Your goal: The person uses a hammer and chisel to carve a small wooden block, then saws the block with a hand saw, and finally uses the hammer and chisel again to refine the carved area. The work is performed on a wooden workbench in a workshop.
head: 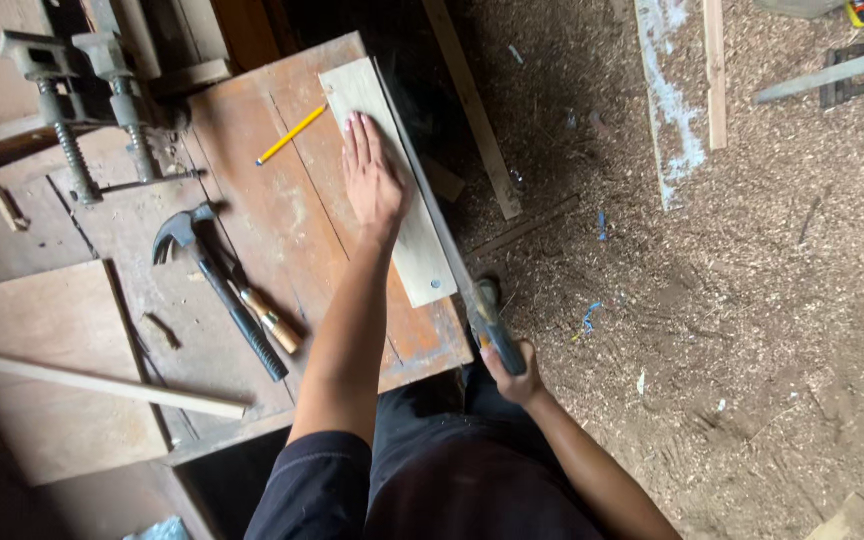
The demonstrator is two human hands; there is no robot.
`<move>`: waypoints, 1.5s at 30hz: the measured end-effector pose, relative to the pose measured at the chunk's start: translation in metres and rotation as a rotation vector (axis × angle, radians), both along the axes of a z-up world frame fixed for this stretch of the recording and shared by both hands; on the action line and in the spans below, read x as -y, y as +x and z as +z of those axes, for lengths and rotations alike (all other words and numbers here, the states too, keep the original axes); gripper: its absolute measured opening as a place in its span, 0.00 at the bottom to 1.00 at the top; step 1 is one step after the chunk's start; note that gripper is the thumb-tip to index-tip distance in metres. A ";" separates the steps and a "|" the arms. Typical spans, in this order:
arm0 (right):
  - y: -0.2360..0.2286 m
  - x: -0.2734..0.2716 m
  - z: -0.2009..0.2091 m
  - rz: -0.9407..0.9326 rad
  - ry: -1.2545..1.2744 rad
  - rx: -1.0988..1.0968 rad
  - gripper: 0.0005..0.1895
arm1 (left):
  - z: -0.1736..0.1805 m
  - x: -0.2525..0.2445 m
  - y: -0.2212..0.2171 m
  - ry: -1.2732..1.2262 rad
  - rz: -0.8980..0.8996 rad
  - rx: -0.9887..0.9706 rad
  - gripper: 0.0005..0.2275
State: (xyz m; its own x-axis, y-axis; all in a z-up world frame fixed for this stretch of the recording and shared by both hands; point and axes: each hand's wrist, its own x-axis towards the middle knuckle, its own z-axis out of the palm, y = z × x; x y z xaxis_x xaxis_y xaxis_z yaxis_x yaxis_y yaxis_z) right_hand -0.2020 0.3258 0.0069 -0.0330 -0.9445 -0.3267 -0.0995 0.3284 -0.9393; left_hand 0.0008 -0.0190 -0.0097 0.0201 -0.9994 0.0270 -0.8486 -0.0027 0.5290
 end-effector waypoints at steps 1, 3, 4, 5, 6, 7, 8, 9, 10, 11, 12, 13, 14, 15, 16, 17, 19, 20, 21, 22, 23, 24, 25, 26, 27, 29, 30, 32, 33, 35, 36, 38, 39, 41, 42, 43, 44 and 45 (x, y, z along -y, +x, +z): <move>0.001 -0.008 0.005 -0.015 -0.021 -0.007 0.05 | 0.001 -0.008 0.002 -0.010 -0.003 0.001 0.29; 0.008 0.012 -0.002 -0.059 -0.083 -0.041 0.07 | -0.001 -0.011 0.002 -0.031 -0.023 0.003 0.29; 0.004 0.042 -0.009 -0.048 -0.102 -0.012 0.05 | 0.001 -0.004 -0.003 -0.040 -0.025 0.011 0.29; 0.001 0.082 -0.019 -0.036 -0.121 0.017 0.04 | 0.003 0.009 -0.010 -0.049 -0.027 0.018 0.29; 0.011 0.098 -0.023 -0.023 -0.104 0.062 0.04 | 0.003 -0.002 -0.004 -0.040 -0.028 0.007 0.30; 0.022 0.101 -0.024 -0.011 -0.086 0.107 0.05 | 0.002 -0.016 0.003 -0.032 -0.029 -0.004 0.30; 0.024 0.116 -0.026 -0.032 -0.071 0.132 0.07 | 0.000 -0.010 0.002 -0.066 -0.037 -0.029 0.31; 0.026 0.126 -0.026 -0.053 -0.057 0.157 0.10 | -0.001 -0.004 0.002 -0.067 -0.032 -0.014 0.31; 0.023 0.126 -0.020 -0.065 -0.026 0.179 0.13 | -0.002 -0.003 -0.001 -0.053 -0.018 0.000 0.31; 0.018 0.120 -0.012 -0.068 -0.014 0.178 0.15 | -0.003 -0.002 -0.004 -0.038 -0.003 0.013 0.31; 0.020 0.104 -0.004 -0.072 0.017 0.192 0.16 | -0.005 -0.009 0.003 -0.030 -0.001 -0.001 0.30; 0.025 0.076 0.010 -0.127 0.107 0.239 0.10 | -0.006 -0.017 0.009 -0.021 0.001 -0.015 0.30; 0.020 0.062 0.023 -0.191 0.165 0.271 0.04 | -0.005 -0.006 0.003 -0.043 -0.006 -0.045 0.29; 0.008 0.058 0.029 -0.104 0.054 0.113 0.05 | -0.004 0.004 -0.004 -0.068 -0.008 -0.049 0.28; 0.007 0.037 0.038 -0.014 -0.031 -0.029 0.07 | -0.004 -0.004 -0.001 -0.068 -0.004 -0.035 0.28; 0.011 0.022 0.041 -0.034 -0.116 -0.066 0.07 | -0.004 -0.013 0.002 -0.069 -0.001 -0.021 0.27; 0.009 0.029 0.031 -0.083 -0.311 -0.160 0.10 | -0.004 -0.012 -0.004 -0.058 -0.010 -0.001 0.28; 0.008 0.047 0.019 -0.138 -0.106 0.007 0.10 | -0.002 -0.003 -0.005 -0.065 -0.006 0.012 0.28; 0.009 0.066 0.007 -0.178 0.101 0.176 0.13 | -0.002 0.008 -0.005 -0.080 -0.003 0.009 0.29; 0.013 0.075 -0.006 -0.100 0.001 0.028 0.11 | -0.002 -0.009 -0.002 -0.053 -0.012 0.007 0.29; 0.018 0.082 -0.017 -0.017 -0.099 -0.118 0.10 | -0.001 -0.026 0.001 -0.025 -0.020 0.005 0.29; 0.022 0.098 -0.028 -0.061 -0.036 -0.004 0.12 | -0.002 -0.015 0.003 -0.030 -0.023 0.011 0.30; 0.027 0.120 -0.037 -0.103 0.026 0.112 0.14 | -0.002 -0.004 0.005 -0.036 -0.026 0.018 0.31; 0.022 0.128 -0.035 -0.147 0.013 0.155 0.11 | -0.002 0.003 0.001 -0.035 -0.024 0.015 0.31; 0.015 0.129 -0.028 -0.189 0.000 0.198 0.09 | -0.003 0.014 -0.004 -0.055 -0.011 0.010 0.31; 0.022 0.062 0.008 -0.161 -0.043 0.119 0.05 | -0.012 -0.019 0.002 -0.012 -0.007 0.034 0.29; 0.016 0.049 0.023 -0.062 -0.160 -0.019 0.08 | -0.014 -0.009 -0.001 -0.042 -0.007 0.002 0.27; 0.005 0.029 0.048 -0.006 -0.030 -0.024 0.13 | -0.012 0.005 0.000 -0.097 -0.004 -0.048 0.25; 0.008 0.034 0.043 -0.007 -0.064 -0.067 0.09 | -0.011 0.012 0.005 -0.097 -0.001 -0.034 0.26; 0.011 0.019 0.033 -0.024 -0.085 -0.179 0.07 | -0.015 -0.017 0.005 -0.052 -0.008 -0.032 0.28; 0.010 0.041 0.012 -0.046 -0.103 -0.140 0.08 | -0.015 -0.006 0.002 -0.081 -0.017 -0.023 0.28; 0.017 0.096 -0.034 -0.082 -0.089 -0.045 0.12 | -0.010 -0.011 0.003 -0.091 -0.031 0.012 0.29; 0.025 0.101 -0.044 -0.098 -0.057 0.009 0.14 | -0.008 -0.017 0.003 -0.056 -0.024 -0.001 0.30; 0.042 0.118 -0.052 -0.186 -0.294 -0.061 0.11 | -0.006 -0.005 0.005 -0.058 -0.032 -0.050 0.32; 0.041 0.119 -0.046 -0.217 -0.430 -0.100 0.12 | -0.004 0.004 0.000 -0.069 -0.026 -0.048 0.31; 0.032 0.121 -0.035 -0.171 -0.282 -0.015 0.10 | -0.002 0.011 -0.005 -0.080 -0.020 -0.047 0.30; 0.026 0.095 -0.014 -0.119 -0.087 0.073 0.13 | -0.005 -0.004 -0.004 -0.042 -0.014 -0.038 0.30; 0.029 0.058 0.012 -0.336 0.220 0.284 0.04 | -0.006 -0.023 -0.001 -0.013 -0.008 -0.036 0.30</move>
State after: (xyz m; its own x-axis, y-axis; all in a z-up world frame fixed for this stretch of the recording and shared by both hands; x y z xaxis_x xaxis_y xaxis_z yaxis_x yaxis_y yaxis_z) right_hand -0.1734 0.2678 0.0193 -0.2046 -0.8047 -0.5573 0.2960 0.4918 -0.8188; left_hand -0.0004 0.0044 -0.0154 0.0132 -0.9991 0.0397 -0.8291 0.0112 0.5590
